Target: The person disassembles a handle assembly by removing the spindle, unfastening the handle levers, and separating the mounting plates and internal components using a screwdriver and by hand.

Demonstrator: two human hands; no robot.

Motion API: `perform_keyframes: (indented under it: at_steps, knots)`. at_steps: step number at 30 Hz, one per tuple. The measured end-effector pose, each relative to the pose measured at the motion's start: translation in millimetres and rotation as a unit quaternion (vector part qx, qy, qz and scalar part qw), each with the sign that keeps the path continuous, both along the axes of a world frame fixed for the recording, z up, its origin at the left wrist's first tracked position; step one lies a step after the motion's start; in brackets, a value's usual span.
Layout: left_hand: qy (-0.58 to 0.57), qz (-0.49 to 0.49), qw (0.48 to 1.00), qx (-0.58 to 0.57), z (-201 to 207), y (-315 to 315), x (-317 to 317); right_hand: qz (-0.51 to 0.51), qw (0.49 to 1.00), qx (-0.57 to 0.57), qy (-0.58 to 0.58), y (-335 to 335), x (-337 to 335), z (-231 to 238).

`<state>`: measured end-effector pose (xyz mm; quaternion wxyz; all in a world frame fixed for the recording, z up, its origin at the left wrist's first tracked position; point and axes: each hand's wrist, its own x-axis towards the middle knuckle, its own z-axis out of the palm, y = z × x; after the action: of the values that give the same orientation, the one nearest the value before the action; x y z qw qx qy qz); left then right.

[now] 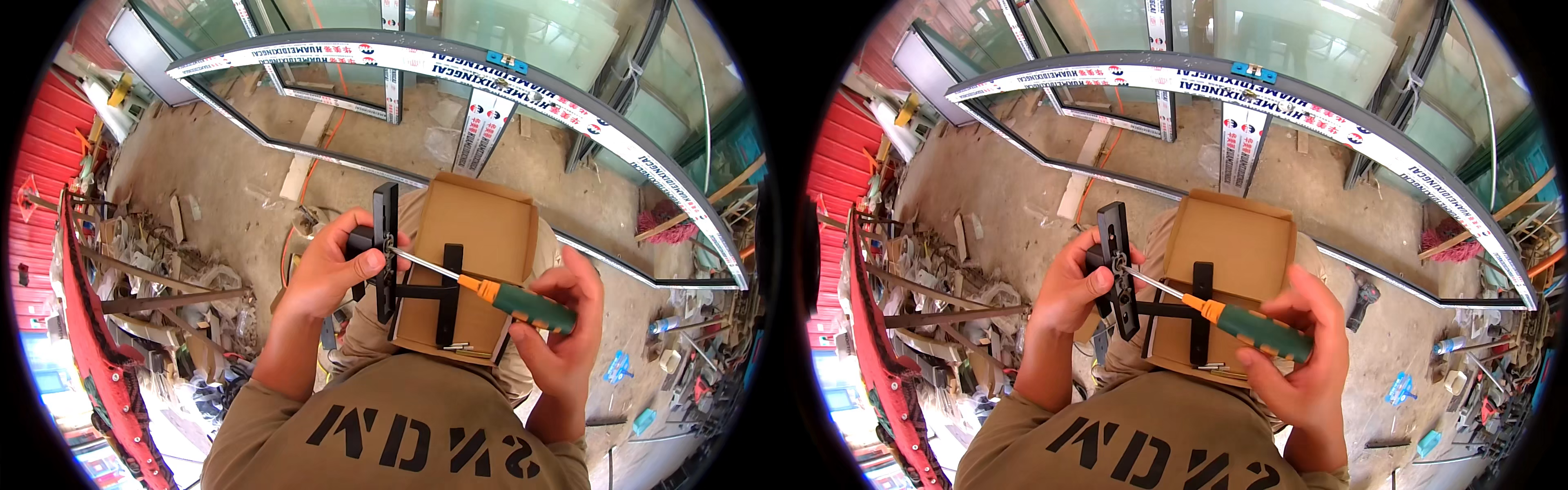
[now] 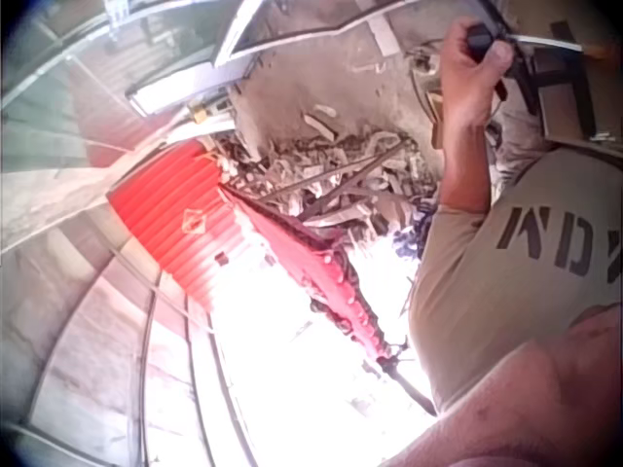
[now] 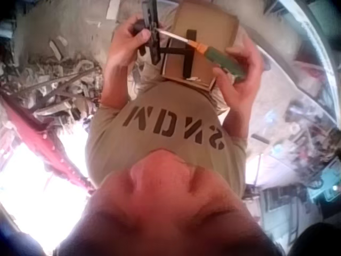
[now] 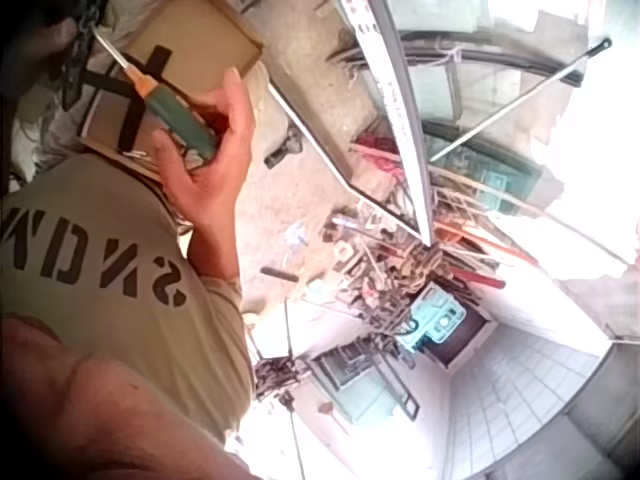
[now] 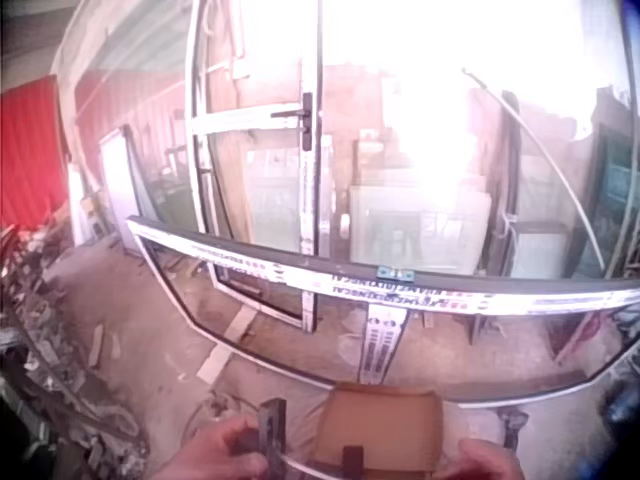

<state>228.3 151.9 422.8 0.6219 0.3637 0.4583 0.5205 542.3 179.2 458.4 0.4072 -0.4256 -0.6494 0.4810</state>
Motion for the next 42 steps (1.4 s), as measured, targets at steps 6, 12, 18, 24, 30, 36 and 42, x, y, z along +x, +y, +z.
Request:
perform_keyframes:
  at_steps: [6,12,18,24,30,36,42]
  knots:
    - [0.005,-0.014,1.0,-0.008,2,-1,-1,-0.014,0.998,-0.056,-0.036,1,0,3]
    - [0.026,-0.015,0.999,-0.012,-1,0,-1,-0.045,0.995,-0.084,-0.016,5,1,0]
    - [0.013,-0.001,1.0,-0.009,-1,0,1,-0.047,0.992,-0.115,-0.024,3,1,6]
    - [0.001,-0.006,1.0,-0.014,0,-1,0,-0.058,0.996,-0.056,0.03,3,-4,6]
    - [-0.006,-0.003,1.0,-0.015,-3,-1,0,-0.054,0.997,0.047,0.013,4,-6,-4]
    - [-0.017,0.012,1.0,-0.008,-2,1,1,-0.072,0.994,-0.01,0.082,-2,3,-8]
    - [-0.029,0.013,0.999,-0.002,-6,2,3,-0.08,0.992,-0.027,0.094,-2,9,-10]
